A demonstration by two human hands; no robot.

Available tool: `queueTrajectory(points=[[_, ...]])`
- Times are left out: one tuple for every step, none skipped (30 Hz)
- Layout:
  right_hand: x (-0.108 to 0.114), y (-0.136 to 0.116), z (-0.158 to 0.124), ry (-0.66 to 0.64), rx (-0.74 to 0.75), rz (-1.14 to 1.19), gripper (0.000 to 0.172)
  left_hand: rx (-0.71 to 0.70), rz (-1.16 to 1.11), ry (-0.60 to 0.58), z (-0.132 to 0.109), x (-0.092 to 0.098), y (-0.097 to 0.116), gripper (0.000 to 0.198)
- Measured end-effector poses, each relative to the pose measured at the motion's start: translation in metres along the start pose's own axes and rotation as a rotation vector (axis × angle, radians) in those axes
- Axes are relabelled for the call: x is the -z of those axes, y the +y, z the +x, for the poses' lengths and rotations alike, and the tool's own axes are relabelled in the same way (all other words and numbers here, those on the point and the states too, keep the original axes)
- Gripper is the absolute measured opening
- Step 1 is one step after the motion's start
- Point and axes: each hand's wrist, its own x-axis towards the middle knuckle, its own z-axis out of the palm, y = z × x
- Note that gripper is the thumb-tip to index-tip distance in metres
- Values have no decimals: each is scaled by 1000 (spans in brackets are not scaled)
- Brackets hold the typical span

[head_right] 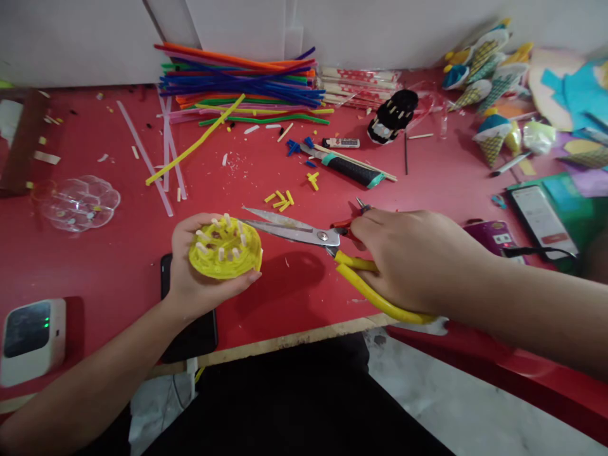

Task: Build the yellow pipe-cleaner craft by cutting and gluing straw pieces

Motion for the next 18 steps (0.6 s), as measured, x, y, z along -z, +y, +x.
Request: queueTrajectory(points=[[1,-2,0,14,10,-11,24,-3,-6,3,0,0,0,90],[1,-4,-1,29,16,-24,24,1,-18,-10,0,0,1,90],[1,-6,-1,41,15,-37,25,7,-34,-39,-1,0,1,89],[1,-7,-1,48,9,-50,25,9,-48,-77,-1,1,2,88],[1,-9,-1,48,-1,-60,26,7,-58,-115,-1,1,3,87],[2,-11,-1,41,-15,-67,27,2,-59,-146,-1,2,3,86],[3,-13,-1,30,-32,-73,28,-1,-48,-161,-1,3,4,87],[4,-14,-1,14,-51,-80,29,0,-23,-165,-1,4,3,87],[6,-16,0,-2,-70,-88,30,6,10,-163,0,5,3,88],[7,-17,0,-14,-84,-99,31,13,43,-161,0,6,2,89],[8,-18,0,-20,-93,-112,31,20,68,-159,0,6,1,89],[9,-19,-1,-18,-98,-129,32,24,78,-154,1,6,0,89],[9,-20,-1,-6,-101,-150,32,27,75,-146,1,6,-1,89],[9,-21,-3,17,-97,-174,32,29,63,-135,1,6,-1,89],[8,-21,-4,56,-83,-203,33,28,50,-119,2,5,-2,88],[6,-22,-6,114,-57,-235,33,23,43,-107,2,4,-1,88],[4,-22,-8,181,-19,-273,34,13,39,-103,2,4,-1,88],[3,-22,-10,253,29,-311,35,-3,35,-112,2,3,0,88]])
